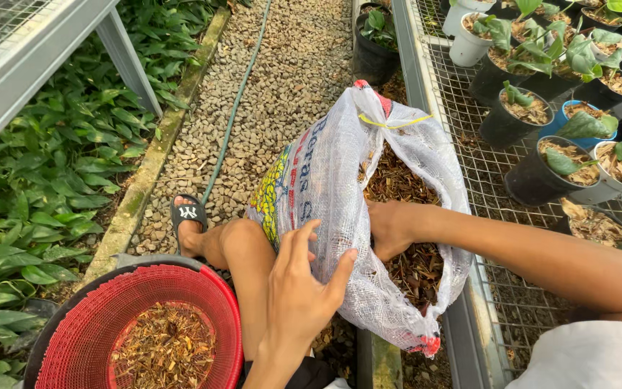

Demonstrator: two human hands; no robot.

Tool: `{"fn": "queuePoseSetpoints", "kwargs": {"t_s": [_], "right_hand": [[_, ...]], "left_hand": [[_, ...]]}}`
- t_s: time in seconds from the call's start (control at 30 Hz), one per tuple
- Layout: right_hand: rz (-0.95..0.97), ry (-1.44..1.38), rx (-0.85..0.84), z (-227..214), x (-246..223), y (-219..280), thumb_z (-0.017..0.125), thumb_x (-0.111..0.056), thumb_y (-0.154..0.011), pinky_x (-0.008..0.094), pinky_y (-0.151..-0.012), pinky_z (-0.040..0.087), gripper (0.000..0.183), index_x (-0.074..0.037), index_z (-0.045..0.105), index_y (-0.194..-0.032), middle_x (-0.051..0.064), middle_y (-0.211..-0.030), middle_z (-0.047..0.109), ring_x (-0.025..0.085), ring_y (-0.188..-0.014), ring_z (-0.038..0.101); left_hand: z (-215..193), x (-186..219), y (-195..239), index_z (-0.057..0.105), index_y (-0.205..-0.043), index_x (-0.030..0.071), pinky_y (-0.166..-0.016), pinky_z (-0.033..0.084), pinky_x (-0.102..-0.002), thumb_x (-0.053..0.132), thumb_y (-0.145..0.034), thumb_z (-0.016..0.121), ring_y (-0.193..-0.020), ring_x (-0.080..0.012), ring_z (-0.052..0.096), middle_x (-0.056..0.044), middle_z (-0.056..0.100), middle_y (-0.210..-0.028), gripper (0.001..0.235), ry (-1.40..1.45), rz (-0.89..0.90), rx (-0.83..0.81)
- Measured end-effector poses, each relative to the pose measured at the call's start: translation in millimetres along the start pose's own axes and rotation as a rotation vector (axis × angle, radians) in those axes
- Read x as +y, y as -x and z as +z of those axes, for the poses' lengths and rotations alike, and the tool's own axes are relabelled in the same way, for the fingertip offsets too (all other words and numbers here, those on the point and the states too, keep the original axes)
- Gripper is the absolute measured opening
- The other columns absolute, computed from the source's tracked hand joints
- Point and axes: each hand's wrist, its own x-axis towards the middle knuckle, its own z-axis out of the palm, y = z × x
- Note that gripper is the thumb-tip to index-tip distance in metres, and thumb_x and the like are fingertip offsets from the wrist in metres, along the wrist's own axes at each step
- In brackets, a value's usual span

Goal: The person sits on the ground and sifts dried organic material using a red mesh basket over a black basin. They shake the basket to separate finer particles, then transfer the contents into a large white sack. The person also picks out small debris by hand from the basket.

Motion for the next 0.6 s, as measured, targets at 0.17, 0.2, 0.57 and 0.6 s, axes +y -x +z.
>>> {"fn": "queuePoseSetpoints", "kwargs": {"t_s": [0.17, 0.2, 0.57, 0.6], "right_hand": [[-0.115, -0.099, 0.059, -1.7, 6.1, 2.3, 0.090, -0.057, -0.061, 0.041, -0.118, 0.035, 0.111, -0.015, 0.040, -0.151, 0.018, -0.159, 0.034, 0.035, -0.143, 0.042], [-0.093, -0.073, 0.085, -2.1, 4.3, 3.6, 0.096, -0.055, -0.058, 0.042, -0.117, 0.030, 0.124, -0.012, 0.030, -0.154, 0.020, -0.162, 0.020, 0.038, -0.144, 0.033], [0.133, 0.057, -0.096, -17.5, -23.5, 9.9, 0.090, -0.044, -0.057, 0.043, -0.113, 0.043, 0.109, -0.020, 0.041, -0.151, 0.016, -0.157, 0.034, 0.037, -0.134, 0.050], [0.086, 0.050, -0.045, -16.7, -25.2, 9.9, 0.090, -0.042, -0.055, 0.043, -0.112, 0.044, 0.103, -0.023, 0.049, -0.148, 0.015, -0.157, 0.036, 0.037, -0.132, 0.052]], "left_hand": [[8.5, -12.7, -16.7, 0.074, -0.097, 0.001, -0.060, 0.052, -0.037, 0.015, -0.087, 0.075, -0.061, -0.0236, 0.063, -0.012, 0.068, -0.075, 0.017, -0.024, -0.101, -0.060], [8.3, -16.2, -16.9, 0.072, -0.097, 0.000, -0.059, 0.052, -0.036, 0.013, -0.087, 0.073, -0.061, -0.0224, 0.063, -0.012, 0.068, -0.076, 0.016, 0.008, -0.032, -0.012], [6.3, -15.7, -8.5, 0.071, -0.101, 0.000, -0.058, 0.051, -0.037, 0.010, -0.088, 0.072, -0.062, -0.0225, 0.062, -0.013, 0.068, -0.081, 0.016, 0.014, 0.057, 0.011], [5.4, -14.7, -7.2, 0.071, -0.101, 0.000, -0.058, 0.051, -0.037, 0.010, -0.088, 0.072, -0.063, -0.0227, 0.063, -0.013, 0.069, -0.081, 0.017, 0.012, 0.043, 0.001]]}}
